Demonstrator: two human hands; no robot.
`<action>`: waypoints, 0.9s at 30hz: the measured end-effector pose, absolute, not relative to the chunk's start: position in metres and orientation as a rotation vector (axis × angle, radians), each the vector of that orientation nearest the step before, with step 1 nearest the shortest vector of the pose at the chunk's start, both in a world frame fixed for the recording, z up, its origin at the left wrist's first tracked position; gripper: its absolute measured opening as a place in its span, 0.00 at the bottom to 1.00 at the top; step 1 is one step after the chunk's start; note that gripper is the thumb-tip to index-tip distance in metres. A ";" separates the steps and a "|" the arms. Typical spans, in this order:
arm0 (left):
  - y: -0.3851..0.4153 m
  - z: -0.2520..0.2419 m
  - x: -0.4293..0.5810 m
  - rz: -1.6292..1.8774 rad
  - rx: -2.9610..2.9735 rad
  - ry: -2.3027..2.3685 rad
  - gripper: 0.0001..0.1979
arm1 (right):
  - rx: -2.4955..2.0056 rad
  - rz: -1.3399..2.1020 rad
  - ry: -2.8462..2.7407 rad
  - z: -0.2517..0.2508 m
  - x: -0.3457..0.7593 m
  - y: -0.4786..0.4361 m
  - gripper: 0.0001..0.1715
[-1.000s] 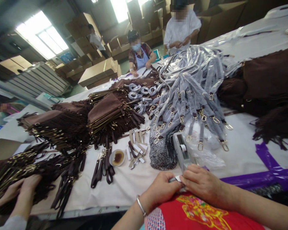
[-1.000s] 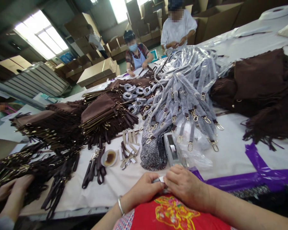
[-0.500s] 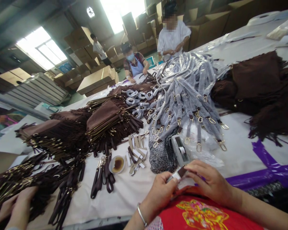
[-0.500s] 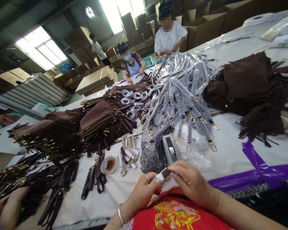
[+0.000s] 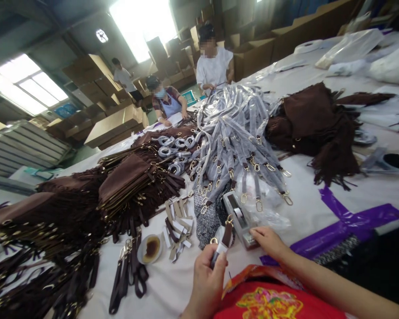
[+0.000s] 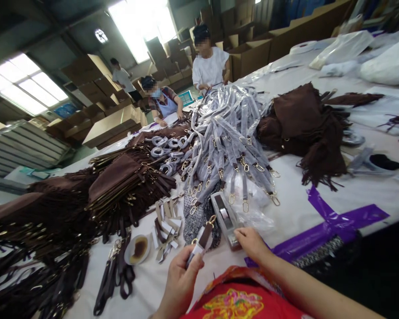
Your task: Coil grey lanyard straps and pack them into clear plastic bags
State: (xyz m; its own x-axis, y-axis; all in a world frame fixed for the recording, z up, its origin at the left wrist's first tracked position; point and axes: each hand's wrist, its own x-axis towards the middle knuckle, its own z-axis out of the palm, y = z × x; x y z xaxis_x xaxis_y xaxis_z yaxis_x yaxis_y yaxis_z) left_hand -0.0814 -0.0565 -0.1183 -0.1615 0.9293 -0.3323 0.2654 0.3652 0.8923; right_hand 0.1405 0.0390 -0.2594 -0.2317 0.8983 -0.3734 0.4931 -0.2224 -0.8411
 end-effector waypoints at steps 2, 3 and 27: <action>-0.055 -0.119 -0.078 0.846 1.073 1.638 0.24 | -1.633 1.497 -1.644 -0.262 0.132 0.044 0.21; -0.055 -0.120 -0.077 0.848 1.061 1.628 0.25 | -1.631 1.517 -1.639 -0.261 0.130 0.045 0.19; -0.037 -0.126 -0.074 0.968 1.561 1.741 0.12 | -1.170 2.046 -1.684 -0.173 0.148 0.011 0.18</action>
State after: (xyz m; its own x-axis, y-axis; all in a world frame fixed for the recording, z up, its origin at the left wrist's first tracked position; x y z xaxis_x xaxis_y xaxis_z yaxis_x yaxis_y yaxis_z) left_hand -0.0737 -0.0370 -0.1255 -0.1271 0.9913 0.0343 0.5525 0.0420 0.8324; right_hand 0.1476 0.0107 -0.1726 -0.6490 0.6337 -0.4210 0.2913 -0.3043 -0.9070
